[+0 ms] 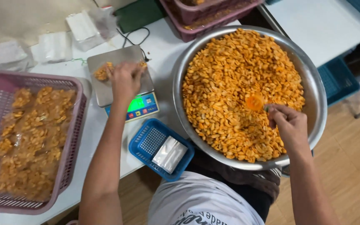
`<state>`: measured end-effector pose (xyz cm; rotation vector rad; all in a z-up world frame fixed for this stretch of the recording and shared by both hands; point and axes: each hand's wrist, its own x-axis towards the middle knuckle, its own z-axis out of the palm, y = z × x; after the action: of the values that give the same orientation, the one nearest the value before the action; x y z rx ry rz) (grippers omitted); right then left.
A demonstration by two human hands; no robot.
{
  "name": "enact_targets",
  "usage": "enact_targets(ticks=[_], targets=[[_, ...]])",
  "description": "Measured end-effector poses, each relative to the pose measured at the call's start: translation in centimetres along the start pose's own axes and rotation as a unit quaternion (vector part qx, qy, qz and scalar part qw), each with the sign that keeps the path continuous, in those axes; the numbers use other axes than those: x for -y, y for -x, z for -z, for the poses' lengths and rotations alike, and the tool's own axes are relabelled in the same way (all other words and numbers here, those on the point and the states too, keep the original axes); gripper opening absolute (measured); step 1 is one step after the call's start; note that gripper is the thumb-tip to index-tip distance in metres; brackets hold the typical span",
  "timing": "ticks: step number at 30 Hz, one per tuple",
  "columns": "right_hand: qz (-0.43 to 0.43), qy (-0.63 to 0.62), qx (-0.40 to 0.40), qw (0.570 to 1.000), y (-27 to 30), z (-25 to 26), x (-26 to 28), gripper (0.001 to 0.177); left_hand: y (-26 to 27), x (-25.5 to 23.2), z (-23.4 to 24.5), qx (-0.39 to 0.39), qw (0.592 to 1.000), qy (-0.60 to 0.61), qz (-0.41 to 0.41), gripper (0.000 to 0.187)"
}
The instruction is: Manually filling small plastic bags with snacks from a large communal bowl at a packaging station.
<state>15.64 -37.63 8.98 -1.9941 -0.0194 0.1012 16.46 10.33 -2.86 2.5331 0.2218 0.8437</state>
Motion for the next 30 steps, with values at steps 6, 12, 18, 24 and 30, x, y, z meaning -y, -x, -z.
enact_targets(ticks=[6, 12, 18, 24, 30], targets=[[-0.031, 0.079, 0.019, 0.996, 0.6, -0.2, 0.3, 0.02, 5.2, 7.9, -1.1, 0.041, 0.949, -0.296, 0.099, 0.089], [0.008, 0.067, -0.001, 0.998, 0.0, -0.6, -1.6, 0.02, 3.0, 12.4, 7.8, -0.167, 0.979, 0.104, 0.059, 0.012], [-0.01, 0.085, -0.013, 0.996, 0.4, -0.8, -0.1, 0.018, 2.2, 9.7, 19.2, -0.212, 0.907, 0.032, 0.363, 0.009], [-0.015, 0.164, 0.003, 0.986, -3.0, -1.6, -0.6, 0.02, 7.8, 19.2, 14.7, -0.028, 0.946, -0.129, 0.298, 0.034], [0.207, 0.31, -0.083, 0.924, -11.1, -1.7, -6.4, 0.031, 16.9, -0.7, 4.9, 0.02, 0.999, 0.013, 0.033, 0.033]])
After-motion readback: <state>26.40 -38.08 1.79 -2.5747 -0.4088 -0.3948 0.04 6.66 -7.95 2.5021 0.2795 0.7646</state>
